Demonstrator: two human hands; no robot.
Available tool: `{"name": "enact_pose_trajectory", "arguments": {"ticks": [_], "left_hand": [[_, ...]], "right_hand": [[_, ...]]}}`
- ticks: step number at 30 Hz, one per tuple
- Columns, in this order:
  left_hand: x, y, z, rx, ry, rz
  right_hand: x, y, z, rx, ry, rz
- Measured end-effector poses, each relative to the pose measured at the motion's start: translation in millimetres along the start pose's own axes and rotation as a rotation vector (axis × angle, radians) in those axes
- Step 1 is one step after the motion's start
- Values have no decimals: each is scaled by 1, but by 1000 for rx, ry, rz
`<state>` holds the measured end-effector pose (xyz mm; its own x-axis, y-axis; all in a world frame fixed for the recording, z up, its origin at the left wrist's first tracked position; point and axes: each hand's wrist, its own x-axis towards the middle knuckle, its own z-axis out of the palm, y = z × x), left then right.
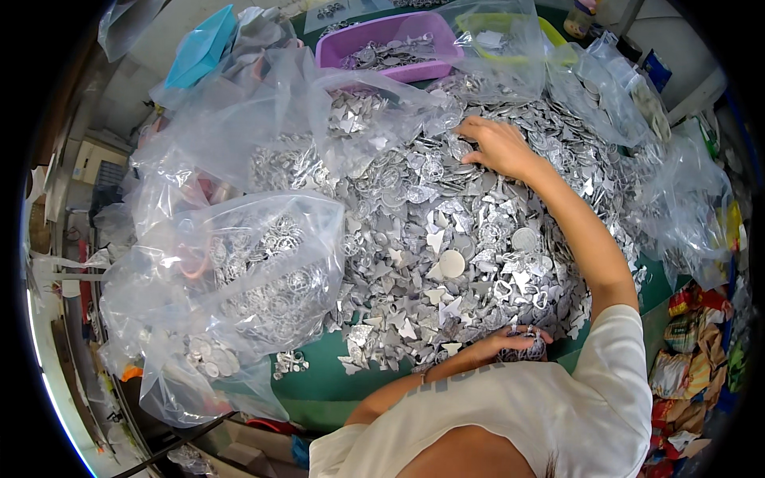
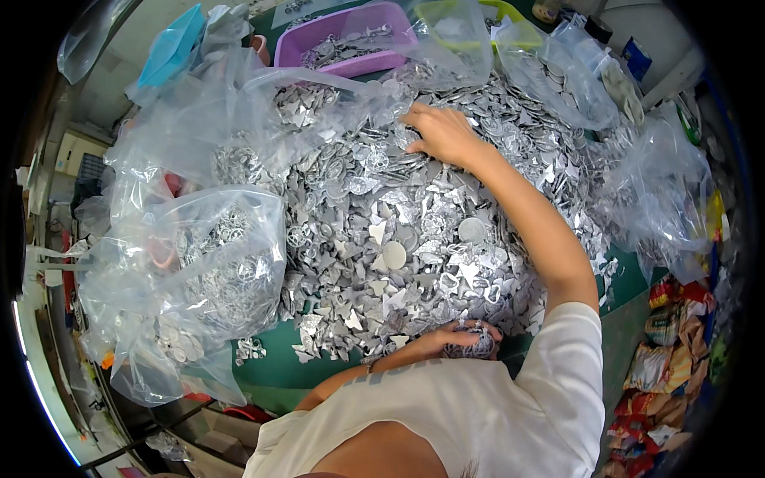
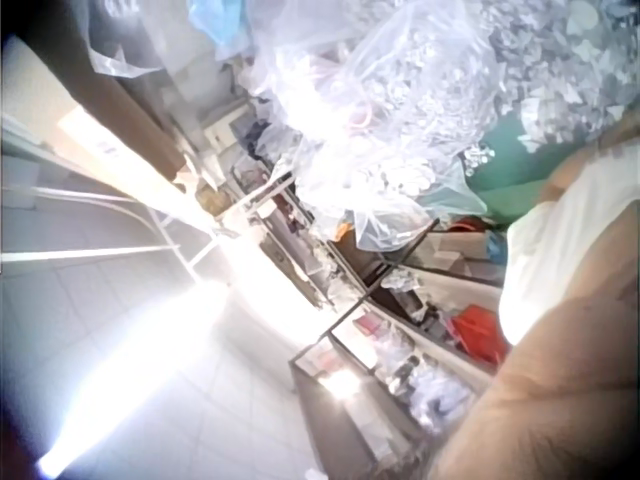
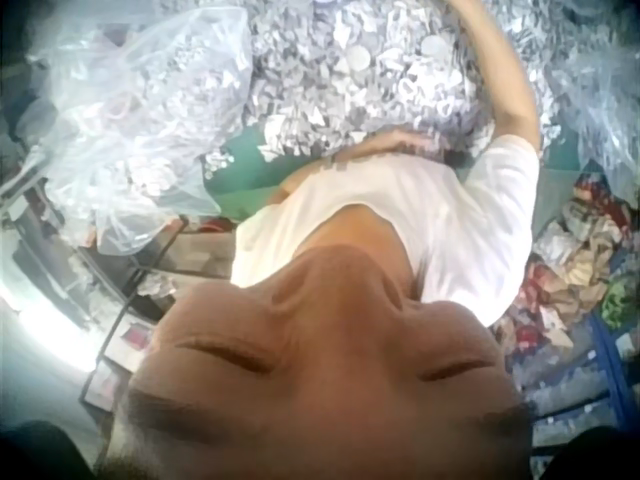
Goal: The person picks up metal butterfly-shaped parts from a large pile on a table, stacks them in their hand, and places the stacks into plastic bags.
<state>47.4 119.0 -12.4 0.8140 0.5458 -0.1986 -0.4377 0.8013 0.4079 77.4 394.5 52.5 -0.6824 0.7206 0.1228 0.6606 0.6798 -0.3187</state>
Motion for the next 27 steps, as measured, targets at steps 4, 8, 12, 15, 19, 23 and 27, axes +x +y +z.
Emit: {"name": "enact_pose_trajectory", "arguments": {"ticks": [4, 8, 12, 15, 19, 23, 27], "left_hand": [[1, 2, 2, 37, 20, 9], [0, 4, 4, -16, -14, -16], [0, 3, 2, -3, -7, 2], [0, 1, 2, -44, -16, -6], [1, 2, 3, -73, -23, -19], [0, 4, 2, -44, -36, -35], [0, 4, 1, -35, -41, -37]], "right_hand": [[1, 1, -3, 14, -45, -10], [2, 4, -8, 227, 14, 19], [-10, 18, -16, 661, 81, 162], [-23, 32, -30, 830, 90, 247], [-40, 52, -29, 607, 123, 293], [-46, 62, -33, 354, 174, 291], [-22, 50, -35, 388, 350, 225]]}}
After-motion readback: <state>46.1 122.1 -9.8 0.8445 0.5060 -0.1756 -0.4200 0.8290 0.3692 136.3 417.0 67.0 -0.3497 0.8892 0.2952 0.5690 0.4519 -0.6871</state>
